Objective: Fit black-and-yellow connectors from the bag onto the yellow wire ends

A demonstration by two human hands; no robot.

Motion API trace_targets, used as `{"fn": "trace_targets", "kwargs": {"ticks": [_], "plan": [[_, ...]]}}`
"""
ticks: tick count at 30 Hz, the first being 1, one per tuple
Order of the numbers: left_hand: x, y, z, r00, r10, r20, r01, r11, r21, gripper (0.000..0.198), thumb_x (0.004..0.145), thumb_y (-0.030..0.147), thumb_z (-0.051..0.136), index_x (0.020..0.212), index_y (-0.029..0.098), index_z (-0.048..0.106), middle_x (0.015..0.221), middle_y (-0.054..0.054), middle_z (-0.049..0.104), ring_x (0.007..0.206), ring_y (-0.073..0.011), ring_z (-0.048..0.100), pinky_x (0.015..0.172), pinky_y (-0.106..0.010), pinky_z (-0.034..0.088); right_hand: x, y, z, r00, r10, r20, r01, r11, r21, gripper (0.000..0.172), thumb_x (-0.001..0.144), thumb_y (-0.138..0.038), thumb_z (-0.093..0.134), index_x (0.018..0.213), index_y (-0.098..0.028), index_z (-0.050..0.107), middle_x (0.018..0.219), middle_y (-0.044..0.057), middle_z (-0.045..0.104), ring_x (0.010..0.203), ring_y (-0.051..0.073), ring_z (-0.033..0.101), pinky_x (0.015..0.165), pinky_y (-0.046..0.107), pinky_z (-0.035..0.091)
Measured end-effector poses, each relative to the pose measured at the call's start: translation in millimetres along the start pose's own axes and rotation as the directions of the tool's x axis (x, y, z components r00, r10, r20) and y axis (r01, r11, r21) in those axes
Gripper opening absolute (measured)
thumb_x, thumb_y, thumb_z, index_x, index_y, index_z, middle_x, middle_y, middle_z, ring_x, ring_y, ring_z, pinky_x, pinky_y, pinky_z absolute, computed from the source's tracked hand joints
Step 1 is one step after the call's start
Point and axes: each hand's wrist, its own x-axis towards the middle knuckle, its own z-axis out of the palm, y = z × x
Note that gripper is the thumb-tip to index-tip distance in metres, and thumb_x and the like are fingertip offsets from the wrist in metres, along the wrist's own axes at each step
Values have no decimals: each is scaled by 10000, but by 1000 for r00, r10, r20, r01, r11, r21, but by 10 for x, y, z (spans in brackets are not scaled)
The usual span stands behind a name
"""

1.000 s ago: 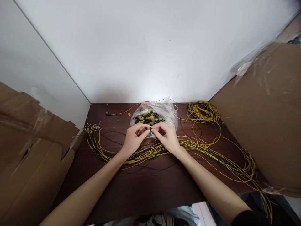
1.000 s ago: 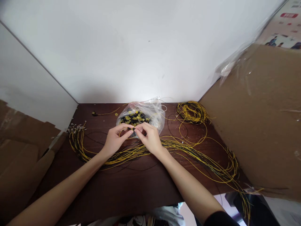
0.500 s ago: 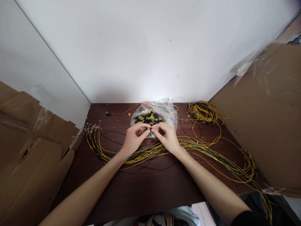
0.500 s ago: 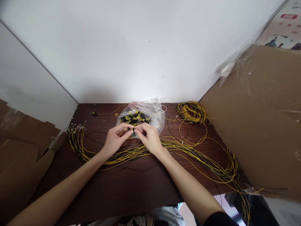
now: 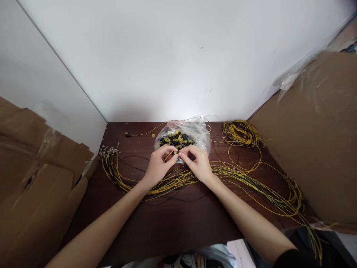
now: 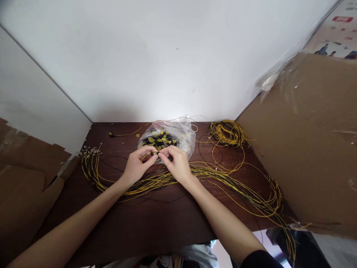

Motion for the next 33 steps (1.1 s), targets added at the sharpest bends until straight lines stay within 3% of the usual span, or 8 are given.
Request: {"fn": "trace_targets", "kwargs": {"ticks": [4, 8, 21, 33], "plan": [[-7, 10, 6, 999, -29, -33, 29, 1000, -4, 122, 768, 235, 591, 869, 169, 609, 750, -5, 589, 614, -109, 504, 595, -217, 417, -8, -20, -5, 1000, -19, 13, 19, 1000, -20, 132, 866, -258, 544, 865, -178, 649, 754, 30, 633, 669, 138, 568, 643, 272, 472], [-22, 9, 8, 998, -10, -62, 10, 1000, 13, 107, 769, 217, 593, 861, 165, 608, 620, 32, 470, 579, -102, 462, 557, -203, 400, -23, -31, 8, 999, -19, 32, 20, 1000, -22, 158, 862, -303, 553, 902, -182, 647, 779, 39, 636, 693, 148, 581, 661, 285, 480], [-36, 87, -2, 983, 179, -39, -172, 977, 129, 81, 801, 193, 586, 854, 170, 642, 698, 6, 473, 620, -112, 448, 571, -231, 360, -46, -41, 37, 998, -7, 63, 12, 996, -84, 202, 837, -360, 582, 911, -179, 634, 768, 37, 619, 692, 153, 565, 658, 288, 461], [-35, 24, 16, 985, 170, 4, -170, 985, -1, 241, 779, 91, 545, 986, 169, 640, 847, -28, 555, 666, -97, 502, 580, -192, 438, -25, -55, 22, 999, 41, -29, -41, 999, 9, 185, 805, -323, 611, 913, -174, 604, 763, 19, 600, 665, 132, 557, 630, 263, 479]]}}
